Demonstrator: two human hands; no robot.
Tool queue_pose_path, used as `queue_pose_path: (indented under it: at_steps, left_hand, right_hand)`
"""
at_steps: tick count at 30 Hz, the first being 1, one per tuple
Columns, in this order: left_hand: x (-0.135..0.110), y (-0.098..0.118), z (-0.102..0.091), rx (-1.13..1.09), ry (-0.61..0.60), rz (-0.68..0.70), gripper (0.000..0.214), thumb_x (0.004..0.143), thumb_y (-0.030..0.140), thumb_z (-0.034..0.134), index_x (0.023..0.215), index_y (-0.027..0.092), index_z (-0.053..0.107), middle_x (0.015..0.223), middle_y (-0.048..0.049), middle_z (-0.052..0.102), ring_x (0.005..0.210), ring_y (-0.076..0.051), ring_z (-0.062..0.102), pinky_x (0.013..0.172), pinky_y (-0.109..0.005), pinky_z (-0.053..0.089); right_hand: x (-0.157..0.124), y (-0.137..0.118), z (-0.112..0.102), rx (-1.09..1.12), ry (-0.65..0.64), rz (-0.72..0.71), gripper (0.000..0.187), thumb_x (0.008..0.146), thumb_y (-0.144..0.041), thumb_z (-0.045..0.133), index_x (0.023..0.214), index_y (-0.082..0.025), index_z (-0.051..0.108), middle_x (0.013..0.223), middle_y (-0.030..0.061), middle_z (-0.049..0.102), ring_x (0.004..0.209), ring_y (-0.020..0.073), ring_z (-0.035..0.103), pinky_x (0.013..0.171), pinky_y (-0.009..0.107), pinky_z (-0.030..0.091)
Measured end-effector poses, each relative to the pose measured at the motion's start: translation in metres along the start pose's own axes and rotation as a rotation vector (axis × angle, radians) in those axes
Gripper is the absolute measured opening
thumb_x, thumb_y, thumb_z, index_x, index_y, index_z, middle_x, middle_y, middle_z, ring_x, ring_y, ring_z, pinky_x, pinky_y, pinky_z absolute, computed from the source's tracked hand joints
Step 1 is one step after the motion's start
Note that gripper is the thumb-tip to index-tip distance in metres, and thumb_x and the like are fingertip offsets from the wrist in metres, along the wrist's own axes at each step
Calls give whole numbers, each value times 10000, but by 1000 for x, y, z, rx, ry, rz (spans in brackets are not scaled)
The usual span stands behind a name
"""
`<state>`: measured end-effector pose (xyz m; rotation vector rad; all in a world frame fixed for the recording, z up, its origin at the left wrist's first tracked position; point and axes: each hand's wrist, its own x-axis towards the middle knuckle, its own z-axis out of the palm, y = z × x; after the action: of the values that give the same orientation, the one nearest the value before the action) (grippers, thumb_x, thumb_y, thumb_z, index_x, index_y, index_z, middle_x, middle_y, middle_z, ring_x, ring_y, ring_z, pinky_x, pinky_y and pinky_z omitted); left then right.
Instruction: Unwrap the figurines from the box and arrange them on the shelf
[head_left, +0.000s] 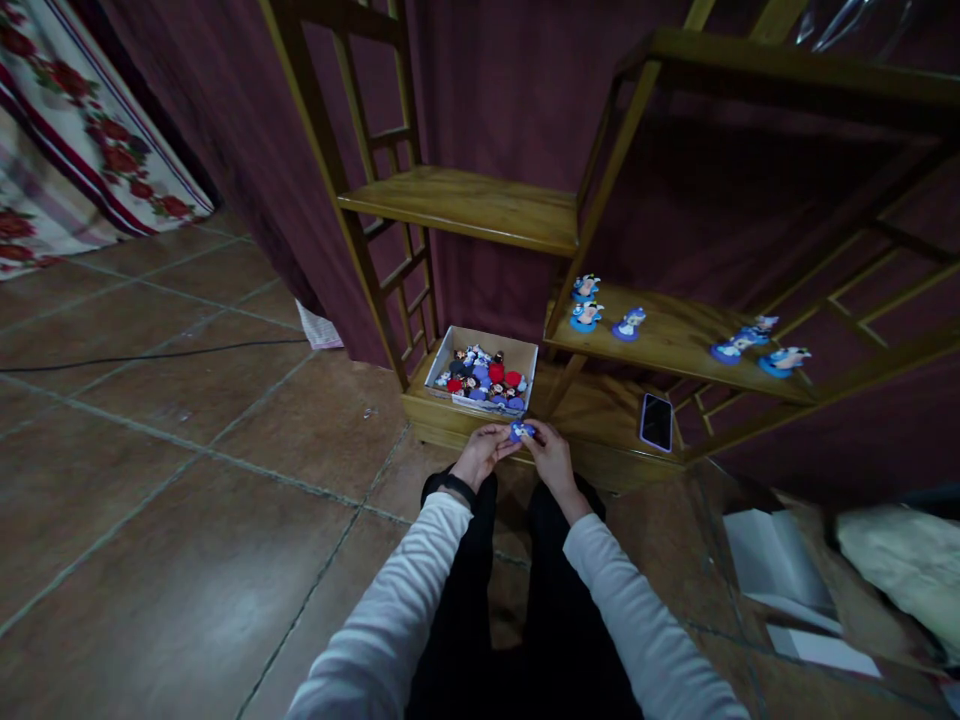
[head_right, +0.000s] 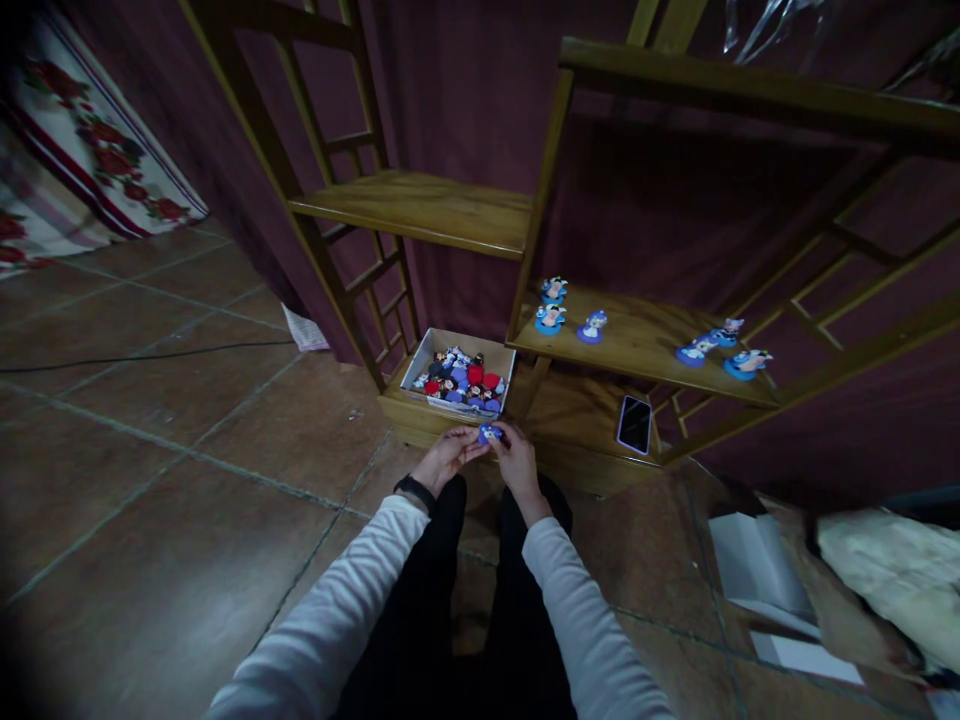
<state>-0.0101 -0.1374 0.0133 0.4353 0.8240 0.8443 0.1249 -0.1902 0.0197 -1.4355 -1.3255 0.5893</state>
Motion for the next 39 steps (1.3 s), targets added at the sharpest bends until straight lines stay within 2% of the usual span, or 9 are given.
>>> queue_pose_path:
  at_steps: [8,12,18,21,24,26,30,35,39]
  left_hand:
    - [7,-1,-2,-1,23,-16,96,671,76,703,657,76,608,646,-78,649,631,-154,644,774,-372,533]
    - [8,0,0,20,44,-15,88,704,56,663,652,84,598,618,-63,642,597,-135,633,738,-342,547]
    - [6,-1,5,24,53,-16,87,703,124,688,682,84,614,657,-77,662,596,-130,635,687,-289,554]
    - [5,0,5,10,56,-27,78,701,113,688,694,85,616,666,-77,666,590,-126,638,675,-271,555]
    - [3,4,5,-64,59,-57,32,741,111,648,737,98,619,709,-81,677,651,-138,657,706,-269,556]
    - [1,8,5,-123,73,-61,10,771,104,611,762,107,615,726,-79,679,695,-148,665,729,-277,557]
    - [-5,9,7,-176,63,-81,64,801,77,558,829,102,610,758,-92,682,742,-166,672,723,-289,565]
    - [-11,9,9,-164,15,-113,89,810,90,548,876,96,607,791,-109,683,761,-182,675,727,-310,566]
    - [-16,11,10,-96,-50,-186,111,806,145,570,886,77,606,848,-140,679,821,-202,670,774,-326,546]
  right_hand:
    - [1,-2,-2,-55,-2,-7,262,743,-258,599,996,-259,666,974,41,665,895,210,604,824,320,459]
    - [2,-1,0,-102,-35,-26,281,769,-235,557,1036,-260,644,1016,43,650,931,207,597,844,318,450]
    - [4,0,8,-80,10,-29,297,768,-207,537,1043,-253,640,997,45,651,906,194,610,831,313,468]
    - [3,1,10,-1,14,-31,357,750,-202,547,1094,-264,617,1003,35,656,889,183,619,819,314,484]
    - [1,3,11,107,90,2,432,724,-224,572,1154,-264,580,996,30,665,855,173,626,795,322,502]
    - [1,6,11,147,134,24,387,718,-248,581,1105,-245,613,997,38,671,853,172,630,800,331,503]
    - [1,8,11,233,82,37,286,722,-282,589,989,-220,668,954,38,700,863,185,646,836,373,493]
    - [3,5,10,352,75,140,273,686,-310,629,937,-221,689,933,31,713,871,193,655,847,393,488]
    - [6,4,8,434,112,200,292,631,-348,671,882,-204,703,888,36,720,832,200,657,792,383,508]
